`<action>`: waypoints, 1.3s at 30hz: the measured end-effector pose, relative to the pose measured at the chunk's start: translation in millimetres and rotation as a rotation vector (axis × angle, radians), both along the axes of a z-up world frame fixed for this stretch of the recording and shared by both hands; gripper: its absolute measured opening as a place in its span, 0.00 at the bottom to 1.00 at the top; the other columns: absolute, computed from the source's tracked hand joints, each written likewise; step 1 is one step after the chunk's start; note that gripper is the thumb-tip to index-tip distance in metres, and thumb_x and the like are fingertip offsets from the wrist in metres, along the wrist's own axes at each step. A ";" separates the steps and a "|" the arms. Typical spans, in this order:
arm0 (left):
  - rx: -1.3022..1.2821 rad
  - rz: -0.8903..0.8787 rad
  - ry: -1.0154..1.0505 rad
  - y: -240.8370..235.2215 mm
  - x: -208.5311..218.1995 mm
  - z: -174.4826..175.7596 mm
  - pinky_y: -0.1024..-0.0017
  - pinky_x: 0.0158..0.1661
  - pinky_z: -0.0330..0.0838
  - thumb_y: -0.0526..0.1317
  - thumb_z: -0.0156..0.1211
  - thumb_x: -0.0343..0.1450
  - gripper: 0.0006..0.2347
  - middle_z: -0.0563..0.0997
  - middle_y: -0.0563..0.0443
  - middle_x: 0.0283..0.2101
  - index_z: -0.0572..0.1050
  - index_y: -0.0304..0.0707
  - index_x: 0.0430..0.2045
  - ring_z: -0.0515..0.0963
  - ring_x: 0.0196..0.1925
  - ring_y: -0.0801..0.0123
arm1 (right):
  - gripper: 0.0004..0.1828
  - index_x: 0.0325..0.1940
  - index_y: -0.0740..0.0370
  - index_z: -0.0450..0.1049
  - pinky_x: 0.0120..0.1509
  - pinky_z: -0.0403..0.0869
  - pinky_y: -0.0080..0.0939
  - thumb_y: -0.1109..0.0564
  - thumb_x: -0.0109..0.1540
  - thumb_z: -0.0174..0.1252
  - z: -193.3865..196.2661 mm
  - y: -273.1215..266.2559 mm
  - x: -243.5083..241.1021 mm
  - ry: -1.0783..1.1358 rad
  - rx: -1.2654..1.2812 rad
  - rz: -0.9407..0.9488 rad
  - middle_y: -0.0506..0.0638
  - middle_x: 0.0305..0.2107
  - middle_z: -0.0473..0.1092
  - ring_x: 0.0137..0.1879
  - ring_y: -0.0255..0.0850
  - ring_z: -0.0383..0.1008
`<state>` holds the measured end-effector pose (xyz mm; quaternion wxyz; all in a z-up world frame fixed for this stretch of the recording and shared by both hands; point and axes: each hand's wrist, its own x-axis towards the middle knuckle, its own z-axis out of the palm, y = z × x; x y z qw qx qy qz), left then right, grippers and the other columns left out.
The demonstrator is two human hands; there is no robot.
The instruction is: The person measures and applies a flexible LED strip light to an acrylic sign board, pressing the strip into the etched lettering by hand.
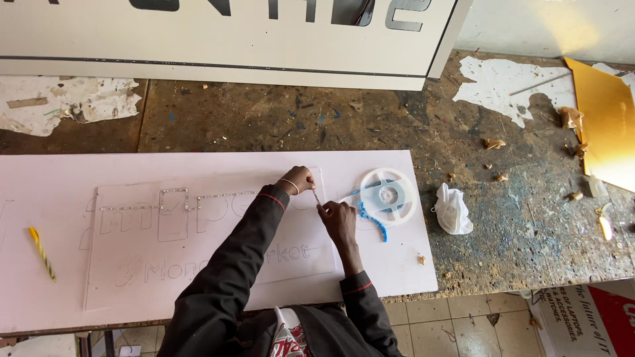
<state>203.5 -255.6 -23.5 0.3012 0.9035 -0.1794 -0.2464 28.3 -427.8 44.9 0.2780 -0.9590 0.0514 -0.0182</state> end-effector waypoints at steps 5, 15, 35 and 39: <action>-0.088 0.121 -0.018 3.0 -12.9 6.9 0.56 0.51 0.86 0.43 0.80 0.69 0.05 0.93 0.48 0.39 0.92 0.50 0.35 0.92 0.49 0.49 | 0.23 0.41 0.49 0.89 0.59 0.80 0.60 0.32 0.70 0.63 20.6 7.0 -6.6 0.251 0.162 -0.068 0.46 0.23 0.81 0.43 0.52 0.85; -0.041 0.222 -0.081 -5.8 -15.9 -9.8 0.55 0.50 0.87 0.40 0.78 0.68 0.02 0.93 0.48 0.36 0.92 0.52 0.31 0.93 0.46 0.48 | 0.32 0.38 0.53 0.88 0.58 0.82 0.61 0.25 0.68 0.60 22.8 10.8 -15.9 0.396 0.138 -0.120 0.46 0.23 0.83 0.47 0.57 0.87; -0.115 0.251 -0.236 -11.5 -37.9 -16.8 0.51 0.51 0.86 0.35 0.75 0.69 0.03 0.90 0.43 0.35 0.85 0.45 0.29 0.91 0.48 0.45 | 0.24 0.32 0.46 0.88 0.54 0.80 0.55 0.36 0.73 0.57 42.6 -0.9 -47.9 0.379 0.184 -0.116 0.42 0.19 0.81 0.41 0.50 0.86; -0.119 0.262 -0.229 -11.6 -37.0 -17.5 0.52 0.50 0.85 0.35 0.75 0.68 0.03 0.89 0.46 0.33 0.85 0.47 0.28 0.90 0.46 0.46 | 0.24 0.28 0.46 0.88 0.51 0.81 0.52 0.37 0.72 0.57 30.0 15.9 -49.7 0.444 0.219 -0.110 0.43 0.14 0.78 0.32 0.45 0.85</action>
